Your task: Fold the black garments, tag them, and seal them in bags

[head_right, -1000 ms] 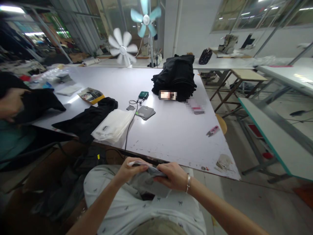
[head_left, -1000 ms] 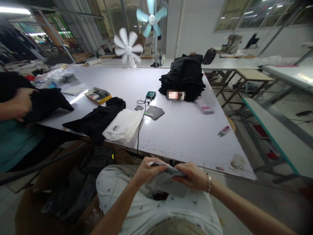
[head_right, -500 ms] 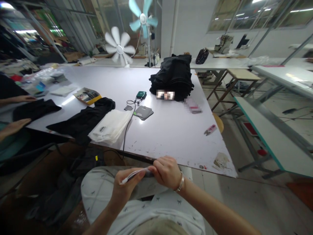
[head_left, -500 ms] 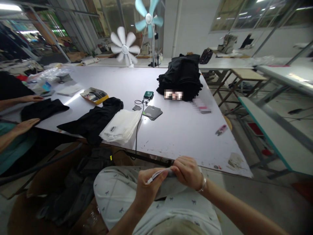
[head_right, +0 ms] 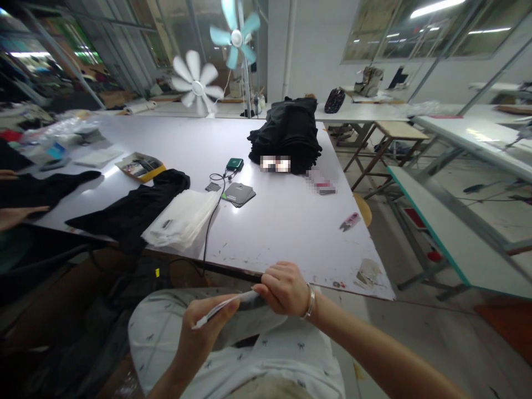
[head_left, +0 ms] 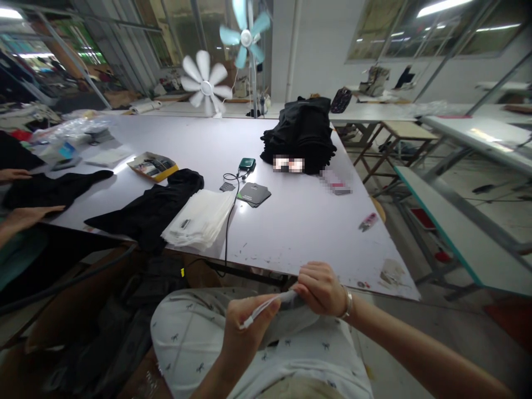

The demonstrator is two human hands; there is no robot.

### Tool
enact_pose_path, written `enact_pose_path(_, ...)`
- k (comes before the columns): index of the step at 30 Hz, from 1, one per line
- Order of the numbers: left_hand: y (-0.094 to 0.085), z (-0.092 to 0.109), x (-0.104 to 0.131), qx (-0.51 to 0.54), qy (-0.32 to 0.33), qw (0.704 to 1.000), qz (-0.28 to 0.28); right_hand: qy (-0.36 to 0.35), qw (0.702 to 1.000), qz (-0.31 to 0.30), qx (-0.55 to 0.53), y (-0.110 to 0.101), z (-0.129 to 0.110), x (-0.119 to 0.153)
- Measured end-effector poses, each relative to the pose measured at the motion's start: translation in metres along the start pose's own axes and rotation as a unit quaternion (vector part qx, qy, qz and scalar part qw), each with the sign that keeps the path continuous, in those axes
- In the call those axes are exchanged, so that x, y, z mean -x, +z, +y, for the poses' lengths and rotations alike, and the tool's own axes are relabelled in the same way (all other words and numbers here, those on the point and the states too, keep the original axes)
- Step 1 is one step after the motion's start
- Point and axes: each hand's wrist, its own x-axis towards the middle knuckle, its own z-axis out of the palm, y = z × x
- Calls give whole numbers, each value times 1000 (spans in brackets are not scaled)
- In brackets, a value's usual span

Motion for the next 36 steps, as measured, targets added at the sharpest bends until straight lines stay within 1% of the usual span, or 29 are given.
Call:
enact_pose_path(2, -2, -1, -4, 12, -21, 999, -25, 3, 1000, 15, -6, 1, 3, 2)
enact_pose_path(4, -5, -4, -9, 17, -45, 996, -68, 12, 999, 30, -5, 3, 6, 5)
enact_pose_path(6, -8, -8, -13, 6, -61, 992, -107, 27, 999, 34, -7, 5, 7, 8)
enact_pose_path(7, -9, -11, -14, -4, -63, 991, -116, 37, 999, 35, -9, 6, 7, 9)
enact_pose_path(11, -10, -13, -14, -41, -43, 989, -133, 57, 998, 11, -7, 6, 5, 14)
enact_pose_path(15, -7, -8, -13, -56, -20, 983, -177, 41, 999, -8, 32, 2, 7, 15)
enact_pose_path(18, -5, -4, -15, -49, -14, 979, -196, 25, 1000, -4, 19, 0, 12, 17)
enact_pose_path(21, -2, -4, -17, -17, -30, 983, -181, 31, 999, 11, -7, 0, 15, 21)
enact_pose_path(24, 0, -7, -19, 22, -61, 991, -121, 58, 998, 29, -12, 0, 15, 25)
enact_pose_path(26, 0, -9, -20, 23, -64, 993, -93, 77, 996, 40, -9, 0, 15, 26)
enact_pose_path(28, 1, -9, -20, 5, -50, 995, -90, 83, 996, 36, -11, -1, 15, 26)
enact_pose_path(30, 1, -7, -20, -7, -39, 995, -89, 75, 997, 20, -25, -2, 15, 26)
enact_pose_path(32, 2, -6, -20, -3, -43, 996, -74, 64, 997, 8, -46, -1, 16, 26)
enact_pose_path(36, 1, -8, -23, 14, -56, 997, -50, 95, 993, 26, -67, 4, 16, 29)
